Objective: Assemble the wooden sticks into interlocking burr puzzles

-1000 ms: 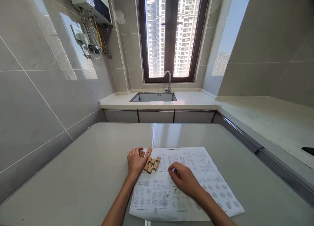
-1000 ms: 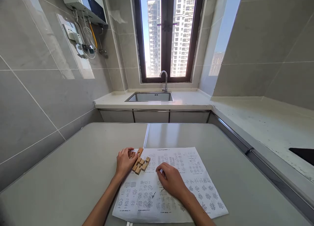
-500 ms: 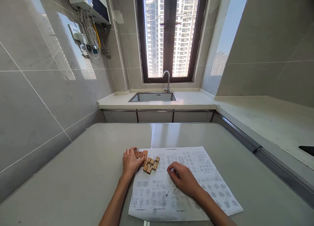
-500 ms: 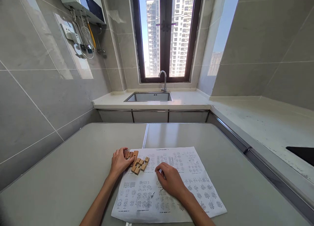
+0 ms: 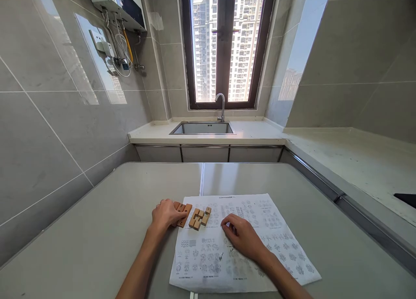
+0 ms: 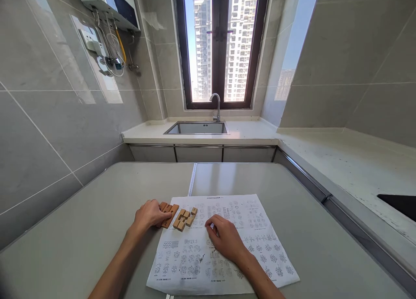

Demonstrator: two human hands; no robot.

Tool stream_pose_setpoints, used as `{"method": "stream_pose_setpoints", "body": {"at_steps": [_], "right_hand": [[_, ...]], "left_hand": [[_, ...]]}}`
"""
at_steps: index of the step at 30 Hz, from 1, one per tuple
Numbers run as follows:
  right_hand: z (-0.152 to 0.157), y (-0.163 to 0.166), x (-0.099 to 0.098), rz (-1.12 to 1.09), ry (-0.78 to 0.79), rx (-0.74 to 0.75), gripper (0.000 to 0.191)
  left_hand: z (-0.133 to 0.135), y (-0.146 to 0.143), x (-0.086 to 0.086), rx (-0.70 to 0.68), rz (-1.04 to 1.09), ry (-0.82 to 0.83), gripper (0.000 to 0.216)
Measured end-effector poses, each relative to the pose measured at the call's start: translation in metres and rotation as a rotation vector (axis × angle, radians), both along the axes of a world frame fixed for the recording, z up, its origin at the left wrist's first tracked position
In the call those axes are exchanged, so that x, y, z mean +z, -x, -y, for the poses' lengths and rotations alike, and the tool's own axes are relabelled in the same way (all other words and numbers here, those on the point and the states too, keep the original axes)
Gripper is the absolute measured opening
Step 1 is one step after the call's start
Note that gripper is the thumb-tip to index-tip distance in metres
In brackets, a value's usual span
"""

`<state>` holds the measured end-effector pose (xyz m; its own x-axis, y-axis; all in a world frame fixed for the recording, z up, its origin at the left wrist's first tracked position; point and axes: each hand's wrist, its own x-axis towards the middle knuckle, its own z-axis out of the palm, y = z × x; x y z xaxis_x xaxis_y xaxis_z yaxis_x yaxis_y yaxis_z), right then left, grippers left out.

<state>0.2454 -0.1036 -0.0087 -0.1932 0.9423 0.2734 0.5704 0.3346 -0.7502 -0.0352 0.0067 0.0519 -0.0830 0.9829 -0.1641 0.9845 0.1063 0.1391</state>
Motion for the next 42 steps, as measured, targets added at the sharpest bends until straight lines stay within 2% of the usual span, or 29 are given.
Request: {"method": "stream_pose_setpoints", "body": {"at_steps": [4,11,26,30,34,38,42], "right_hand": [[0.0,0.0,0.0,-0.001,-0.005,0.001,0.02],[-0.001,-0.001,-0.002,-0.004,-0.009,0.003,0.02],[-0.001,0.0,0.0,0.001,0.002,-0.004,0.023],[-0.001,0.001,0.0,-0.005,-0.002,-0.004,0.023],[-0.001,0.002,0.002,-0.04,0.011,-0.01,0.023],[-0.003,0.002,0.005,-0.171,0.087,-0.026,0.03],[-0.008,0.0,0.008,-0.47,0.265,0.036,0.05]], "left_hand": [[0.001,0.0,0.004,-0.027,-0.003,-0.015,0.043],[0.007,0.002,0.001,-0.064,0.008,-0.092,0.026],[0.011,0.005,-0.005,-0.126,0.198,0.054,0.036],[0.005,0.011,0.0,-0.134,0.255,0.06,0.037],[-0.003,0.017,0.013,-0.15,0.341,0.052,0.037],[0.005,-0.005,0.028,-0.193,0.492,0.048,0.038],[0.032,-0.055,0.028,-0.348,0.618,-0.011,0.038]]}}
